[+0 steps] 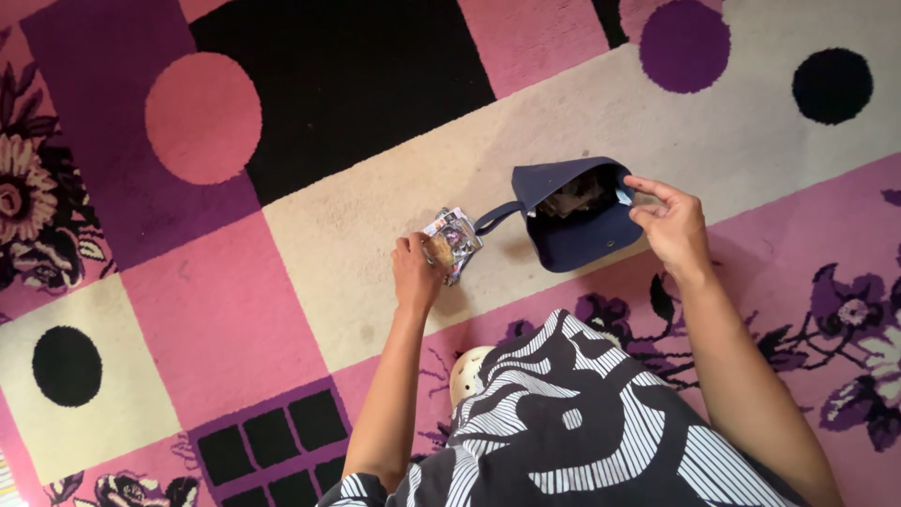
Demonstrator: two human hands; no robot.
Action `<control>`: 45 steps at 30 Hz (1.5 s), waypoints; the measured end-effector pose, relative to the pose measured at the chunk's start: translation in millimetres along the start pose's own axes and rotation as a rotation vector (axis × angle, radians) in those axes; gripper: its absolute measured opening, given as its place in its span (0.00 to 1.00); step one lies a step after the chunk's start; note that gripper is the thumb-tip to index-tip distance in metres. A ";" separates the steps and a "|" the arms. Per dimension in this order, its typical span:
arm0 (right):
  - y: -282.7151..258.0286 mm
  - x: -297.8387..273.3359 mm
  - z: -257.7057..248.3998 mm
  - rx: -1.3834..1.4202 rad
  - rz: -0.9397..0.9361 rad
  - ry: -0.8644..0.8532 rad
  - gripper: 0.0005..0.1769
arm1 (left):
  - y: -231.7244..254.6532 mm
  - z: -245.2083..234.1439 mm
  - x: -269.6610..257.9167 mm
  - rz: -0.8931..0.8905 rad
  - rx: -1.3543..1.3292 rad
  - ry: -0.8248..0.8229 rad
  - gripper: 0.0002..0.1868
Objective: The person is putting several trading cards into a blue pouch while standing on a patterned rug.
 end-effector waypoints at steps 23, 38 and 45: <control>5.0 -0.4 -0.7 0.020 0.022 0.000 0.29 | 12.0 -23.7 -5.2 -0.022 -0.226 0.005 0.31; 4.2 -0.4 -0.8 0.019 0.014 -0.010 0.28 | -13.1 5.2 14.8 -0.359 -0.803 -0.109 0.09; 3.3 0.2 0.5 0.039 0.015 -0.015 0.28 | 59.3 2.7 12.5 -0.457 -1.525 -0.310 0.12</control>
Point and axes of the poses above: each hand's wrist, its own x-axis towards the middle knuckle, its own z-axis out of the palm, y = z × x, the point moved 6 cm from there along x, towards the middle knuckle, and after that the axes turned 7 degrees about -z, right-handed, at the moved point
